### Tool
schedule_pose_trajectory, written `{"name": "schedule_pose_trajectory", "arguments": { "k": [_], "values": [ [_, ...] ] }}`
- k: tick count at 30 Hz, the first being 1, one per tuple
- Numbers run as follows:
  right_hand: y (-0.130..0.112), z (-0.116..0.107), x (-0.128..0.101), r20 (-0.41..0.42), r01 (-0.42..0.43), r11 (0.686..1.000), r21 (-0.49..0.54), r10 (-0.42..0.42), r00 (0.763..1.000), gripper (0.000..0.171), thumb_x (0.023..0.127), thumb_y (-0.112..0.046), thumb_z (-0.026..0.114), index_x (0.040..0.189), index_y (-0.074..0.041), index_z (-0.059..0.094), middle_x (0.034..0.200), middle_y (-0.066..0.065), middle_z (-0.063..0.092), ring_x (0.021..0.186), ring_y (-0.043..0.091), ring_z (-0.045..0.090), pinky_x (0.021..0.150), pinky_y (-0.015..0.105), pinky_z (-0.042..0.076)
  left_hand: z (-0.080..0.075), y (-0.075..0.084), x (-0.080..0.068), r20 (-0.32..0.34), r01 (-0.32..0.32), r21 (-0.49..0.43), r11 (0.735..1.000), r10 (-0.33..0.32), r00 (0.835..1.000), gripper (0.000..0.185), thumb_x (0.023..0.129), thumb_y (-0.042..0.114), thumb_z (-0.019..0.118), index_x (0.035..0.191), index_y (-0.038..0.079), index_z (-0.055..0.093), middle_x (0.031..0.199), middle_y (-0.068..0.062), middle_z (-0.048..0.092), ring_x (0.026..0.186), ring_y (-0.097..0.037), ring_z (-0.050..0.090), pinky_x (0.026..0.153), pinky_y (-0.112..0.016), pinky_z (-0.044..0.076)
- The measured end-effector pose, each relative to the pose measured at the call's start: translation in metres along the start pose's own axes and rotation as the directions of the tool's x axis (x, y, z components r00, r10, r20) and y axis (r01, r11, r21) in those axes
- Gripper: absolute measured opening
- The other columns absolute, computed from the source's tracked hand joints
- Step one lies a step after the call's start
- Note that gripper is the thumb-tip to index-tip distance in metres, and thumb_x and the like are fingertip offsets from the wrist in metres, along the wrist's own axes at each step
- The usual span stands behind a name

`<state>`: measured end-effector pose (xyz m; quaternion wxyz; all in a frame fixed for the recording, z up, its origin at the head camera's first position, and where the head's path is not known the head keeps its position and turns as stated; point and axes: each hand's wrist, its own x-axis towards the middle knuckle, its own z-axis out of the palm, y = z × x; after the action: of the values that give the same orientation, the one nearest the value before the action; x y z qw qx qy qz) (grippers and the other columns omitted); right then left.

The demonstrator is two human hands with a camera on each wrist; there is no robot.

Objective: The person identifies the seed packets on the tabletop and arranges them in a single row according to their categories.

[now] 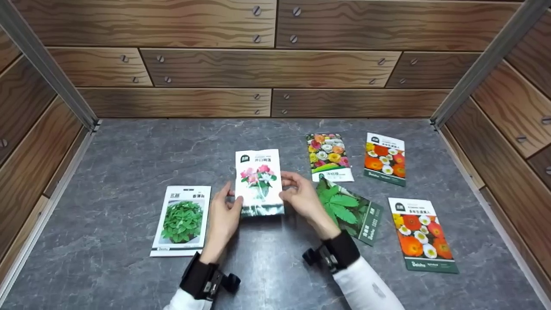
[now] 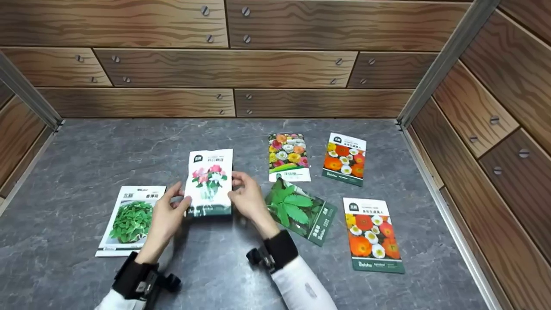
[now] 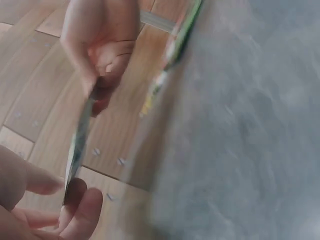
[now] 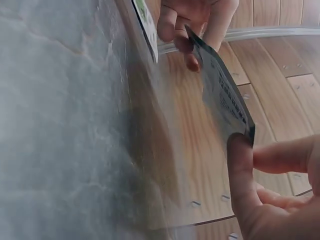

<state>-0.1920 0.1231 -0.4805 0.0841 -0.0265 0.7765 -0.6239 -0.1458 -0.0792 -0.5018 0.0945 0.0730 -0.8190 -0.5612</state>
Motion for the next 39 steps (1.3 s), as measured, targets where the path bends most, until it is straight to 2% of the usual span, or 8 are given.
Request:
{"name": "schedule_pose_trajectory", "arguments": {
  "k": [4, 8, 14, 18, 23, 30, 34, 39],
  "values": [
    [-0.002, 0.0, -0.013, 0.042, 0.04, 0.997, -0.061, -0.037, 0.998, 0.064, 0.083, 0.012, 0.061, 0.146, 0.013, 0.05, 0.116, 0.026, 0.067, 0.071, 0.008, 0.056, 0.063, 0.015, 0.049, -0.01, 0.008, -0.008, 0.047, -0.015, 0.021, 1.0, 0.014, 0.999, 0.047, 0.097, 0.003, 0.065, 0.141, -0.012, 0.058, 0.108, -0.021, 0.065, 0.061, -0.001, 0.043, 0.055, -0.015, 0.037],
    [-0.009, 0.005, -0.024, 0.084, 0.076, 0.975, -0.21, -0.059, 0.995, 0.069, 0.086, 0.01, 0.063, 0.152, 0.01, 0.044, 0.115, 0.021, 0.066, 0.076, 0.01, 0.056, 0.064, 0.014, 0.05, -0.02, 0.013, -0.017, 0.046, -0.056, 0.15, 0.987, 0.05, 0.998, 0.044, 0.096, 0.004, 0.067, 0.138, -0.009, 0.063, 0.104, -0.018, 0.067, 0.062, -0.004, 0.048, 0.055, -0.018, 0.041],
    [-0.016, 0.014, -0.036, 0.121, 0.159, 0.884, -0.441, -0.117, 0.986, 0.071, 0.09, 0.002, 0.068, 0.156, 0.009, 0.04, 0.11, 0.014, 0.068, 0.082, 0.014, 0.064, 0.071, 0.02, 0.056, -0.028, 0.017, -0.029, 0.043, -0.15, 0.418, 0.896, 0.146, 0.988, 0.044, 0.096, 0.009, 0.072, 0.135, -0.009, 0.065, 0.11, -0.022, 0.072, 0.077, -0.028, 0.068, 0.07, -0.043, 0.058],
    [-0.016, 0.016, -0.04, 0.149, 0.217, 0.819, -0.531, -0.162, 0.975, 0.07, 0.092, -0.003, 0.07, 0.155, 0.009, 0.042, 0.107, 0.011, 0.07, 0.076, 0.012, 0.065, 0.064, 0.02, 0.054, -0.032, 0.02, -0.032, 0.059, -0.179, 0.499, 0.848, 0.173, 0.983, 0.044, 0.094, 0.011, 0.074, 0.133, -0.007, 0.067, 0.117, -0.025, 0.073, 0.096, -0.042, 0.073, 0.081, -0.055, 0.061],
    [-0.014, 0.017, -0.043, 0.192, 0.253, 0.766, -0.591, -0.171, 0.966, 0.071, 0.092, -0.007, 0.074, 0.154, 0.008, 0.044, 0.116, 0.017, 0.073, 0.077, 0.016, 0.065, 0.064, 0.026, 0.056, -0.035, 0.021, -0.034, 0.121, -0.194, 0.56, 0.806, 0.153, 0.981, 0.045, 0.091, 0.016, 0.079, 0.129, -0.008, 0.069, 0.12, -0.027, 0.073, 0.097, -0.045, 0.074, 0.081, -0.056, 0.062],
    [-0.006, 0.02, -0.046, 0.259, 0.263, 0.722, -0.64, -0.119, 0.958, 0.068, 0.09, -0.011, 0.078, 0.15, 0.004, 0.05, 0.134, 0.029, 0.069, 0.117, 0.044, 0.07, 0.1, 0.056, 0.06, -0.035, 0.019, -0.037, 0.2, -0.197, 0.638, 0.744, 0.087, 0.976, 0.031, 0.087, 0.023, 0.084, 0.102, -0.002, 0.072, 0.099, -0.019, 0.075, 0.077, -0.034, 0.071, 0.063, -0.045, 0.057],
    [-0.001, 0.022, -0.048, 0.284, 0.261, 0.696, -0.669, -0.085, 0.955, 0.065, 0.087, -0.012, 0.081, 0.145, 0.002, 0.055, 0.128, 0.028, 0.072, 0.11, 0.044, 0.072, 0.095, 0.056, 0.061, -0.033, 0.017, -0.037, 0.227, -0.196, 0.673, 0.713, 0.053, 0.972, 0.029, 0.084, 0.024, 0.086, 0.083, 0.002, 0.067, 0.078, -0.013, 0.07, 0.065, -0.028, 0.065, 0.056, -0.041, 0.051],
    [0.004, 0.026, -0.05, 0.3, 0.266, 0.661, -0.702, -0.065, 0.952, 0.063, 0.085, -0.012, 0.082, 0.141, 0.003, 0.057, 0.123, 0.027, 0.073, 0.106, 0.044, 0.072, 0.09, 0.056, 0.061, -0.029, 0.014, -0.038, 0.234, -0.192, 0.705, 0.682, 0.032, 0.972, 0.031, 0.081, 0.025, 0.088, 0.077, 0.001, 0.068, 0.074, -0.015, 0.071, 0.062, -0.03, 0.065, 0.056, -0.042, 0.053]
  ]
}}
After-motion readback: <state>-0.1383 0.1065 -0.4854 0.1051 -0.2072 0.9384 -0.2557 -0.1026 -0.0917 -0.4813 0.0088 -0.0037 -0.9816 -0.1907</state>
